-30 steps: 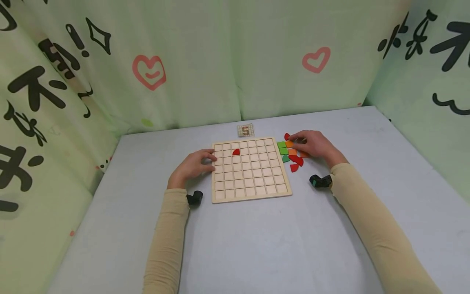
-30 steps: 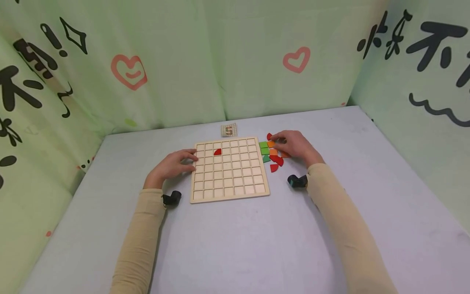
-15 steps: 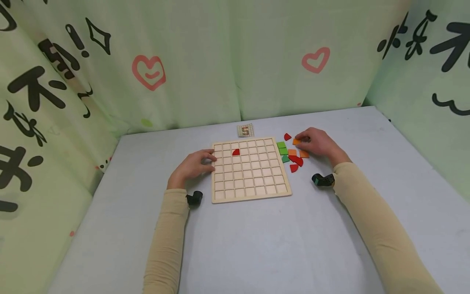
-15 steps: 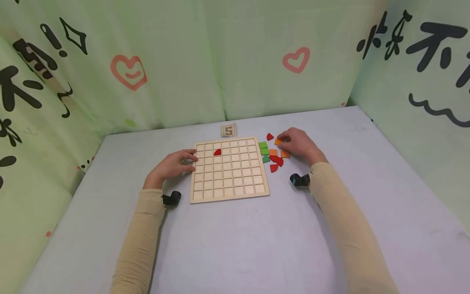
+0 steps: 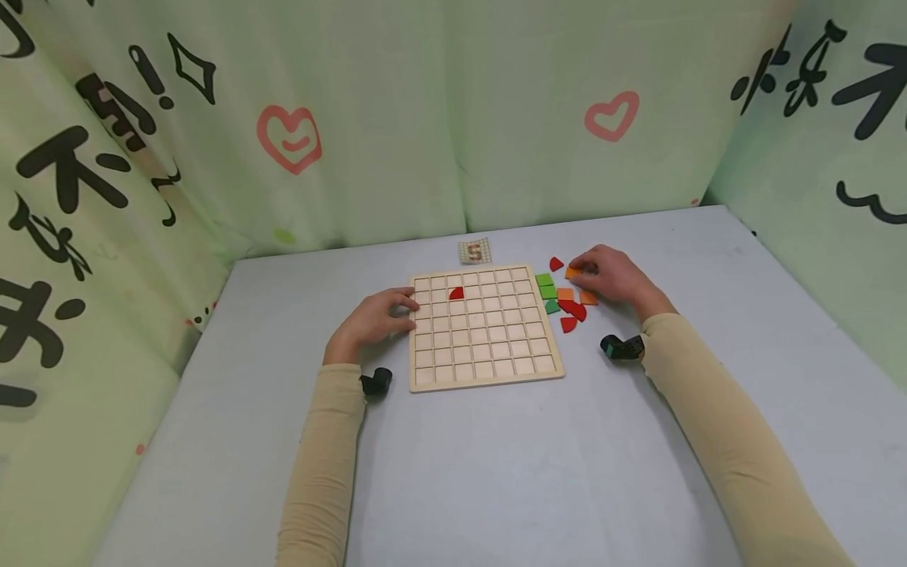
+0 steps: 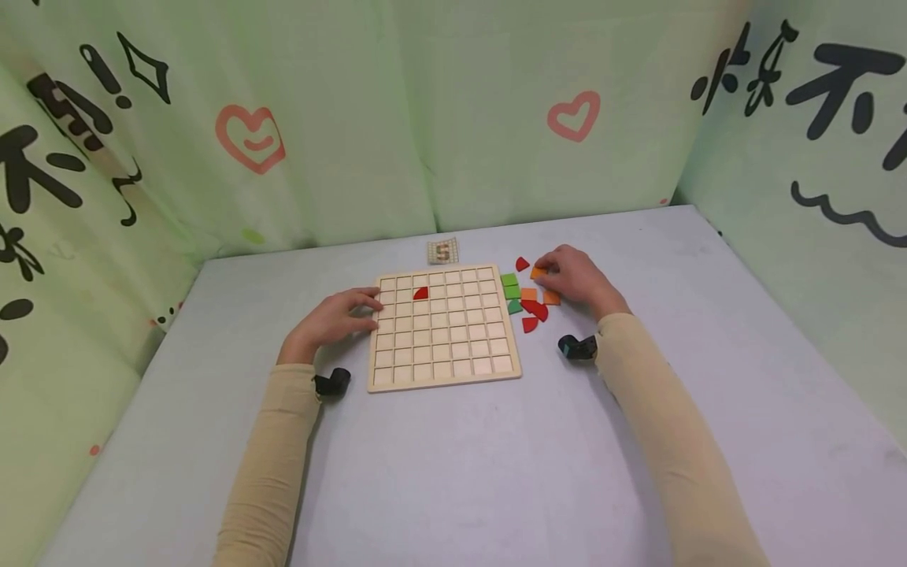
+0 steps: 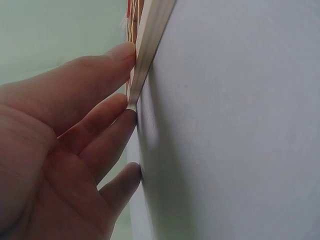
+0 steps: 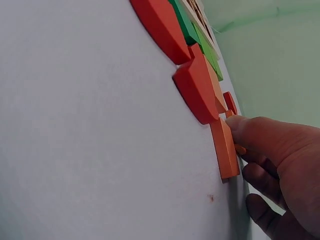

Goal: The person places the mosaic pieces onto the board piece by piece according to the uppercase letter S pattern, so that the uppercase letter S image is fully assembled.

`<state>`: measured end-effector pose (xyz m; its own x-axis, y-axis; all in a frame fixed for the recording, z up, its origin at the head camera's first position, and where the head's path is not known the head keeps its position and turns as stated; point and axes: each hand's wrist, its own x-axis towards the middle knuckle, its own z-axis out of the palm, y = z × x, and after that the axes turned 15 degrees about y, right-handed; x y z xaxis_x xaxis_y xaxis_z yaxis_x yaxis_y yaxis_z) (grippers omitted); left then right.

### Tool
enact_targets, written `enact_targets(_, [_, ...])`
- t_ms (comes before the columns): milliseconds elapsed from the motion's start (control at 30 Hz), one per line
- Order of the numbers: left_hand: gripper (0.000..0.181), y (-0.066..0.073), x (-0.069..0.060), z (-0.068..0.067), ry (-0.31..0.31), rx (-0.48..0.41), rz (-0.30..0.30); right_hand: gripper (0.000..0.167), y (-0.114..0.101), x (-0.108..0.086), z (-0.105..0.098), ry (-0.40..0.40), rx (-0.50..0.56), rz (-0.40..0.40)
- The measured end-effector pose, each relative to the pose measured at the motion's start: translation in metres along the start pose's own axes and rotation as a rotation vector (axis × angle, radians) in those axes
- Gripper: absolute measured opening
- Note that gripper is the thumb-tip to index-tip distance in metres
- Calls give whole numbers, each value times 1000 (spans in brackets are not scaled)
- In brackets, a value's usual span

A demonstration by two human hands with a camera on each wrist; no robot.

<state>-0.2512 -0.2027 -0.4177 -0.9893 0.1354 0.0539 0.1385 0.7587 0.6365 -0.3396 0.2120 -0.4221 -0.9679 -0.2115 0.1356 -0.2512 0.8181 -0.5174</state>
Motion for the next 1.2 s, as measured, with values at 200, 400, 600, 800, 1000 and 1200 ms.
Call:
enact_targets(200, [33, 0, -1, 0, 4, -6, 0, 38, -2, 1, 0, 2, -16, -20])
enact_targets(400, [33, -1, -2, 1, 2, -12, 0, 38, -7, 3, 0, 21, 2, -30])
enact_targets(600, [32, -1, -1, 1, 4, -15, 0, 37, -22, 7, -2, 57, 39, -70])
enact_targets(800, [33, 0, -1, 1, 2, -12, -3, 37, -29, 10, -8, 81, 60, -91])
enact_targets(1000, [33, 1, -1, -1, 3, -10, -5, 37, -35, 14, -15, 94, 82, -95])
enact_targets(1200, [33, 0, -1, 0, 2, -15, -11, 37, -46, 16, -15, 94, 108, -113])
